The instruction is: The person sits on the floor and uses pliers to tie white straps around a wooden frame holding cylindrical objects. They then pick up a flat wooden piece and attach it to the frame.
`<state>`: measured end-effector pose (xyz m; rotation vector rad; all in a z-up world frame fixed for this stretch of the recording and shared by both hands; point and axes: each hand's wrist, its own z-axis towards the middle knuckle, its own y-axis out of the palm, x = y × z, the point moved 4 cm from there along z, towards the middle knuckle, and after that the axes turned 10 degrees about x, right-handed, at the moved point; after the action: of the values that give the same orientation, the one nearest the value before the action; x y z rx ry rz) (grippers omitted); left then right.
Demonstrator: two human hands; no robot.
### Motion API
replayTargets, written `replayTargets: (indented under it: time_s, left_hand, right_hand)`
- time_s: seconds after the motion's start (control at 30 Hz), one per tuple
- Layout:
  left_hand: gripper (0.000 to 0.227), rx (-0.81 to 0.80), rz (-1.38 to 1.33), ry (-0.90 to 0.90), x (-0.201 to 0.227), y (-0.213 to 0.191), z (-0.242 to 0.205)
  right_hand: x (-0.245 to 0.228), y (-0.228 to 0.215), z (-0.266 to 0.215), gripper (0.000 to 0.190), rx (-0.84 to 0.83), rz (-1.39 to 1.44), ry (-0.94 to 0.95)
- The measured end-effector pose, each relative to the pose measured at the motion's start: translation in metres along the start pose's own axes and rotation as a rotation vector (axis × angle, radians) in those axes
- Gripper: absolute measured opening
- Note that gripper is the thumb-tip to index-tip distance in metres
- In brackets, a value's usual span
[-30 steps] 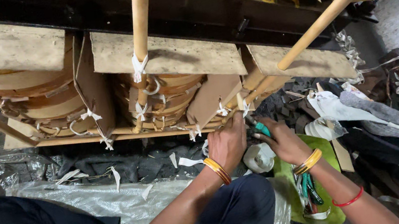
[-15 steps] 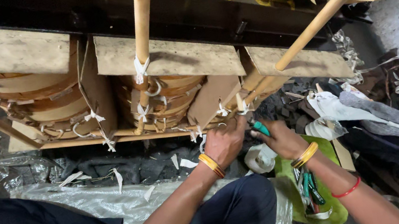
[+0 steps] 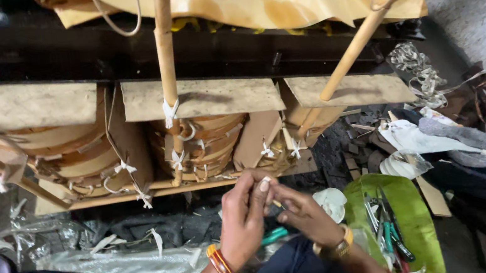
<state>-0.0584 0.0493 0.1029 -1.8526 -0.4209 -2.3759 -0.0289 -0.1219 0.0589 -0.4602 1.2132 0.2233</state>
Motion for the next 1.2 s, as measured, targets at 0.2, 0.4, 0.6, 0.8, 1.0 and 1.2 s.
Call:
replayTargets:
  time_s: [0.2,0.4,0.6,0.8,1.0,1.2]
  left_hand:
    - [0.01,0.084,0.054,0.361,0.094,-0.023,0.022]
    - [0.025,0.223,1.121,0.844,0.134,-0.024,0.044]
    - [0.027,0.01,0.647,0.805,0.139,0.052,0.089]
    - [0.038,-0.139,0.634,0.817,0.119,0.096,0.135]
    - [0.035,-0.215,0.798,0.816,0.094,0.098,0.129]
    - [0.021,-0.085,0.788,0.948,0.119,0.089,0.126]
  right_hand:
    - [-0.044,-0.011,-0.016,0.017,0.504,0.479,0.109]
    - [-0.09,-0.092,-0.012,0.016,1.031,0.198,0.0]
    - [-0.135,-0.127,0.076,0.02,0.96,-0.529,-0.461]
    - [-0.103,-0.127,0.143,0.019,0.47,-0.552,-0.197]
    - [-0.087,-0.12,0.133,0.014,0.634,-0.766,-0.398]
    - [-0.115,-0.134,0.138,0.032,0.408,-0.332,-0.165]
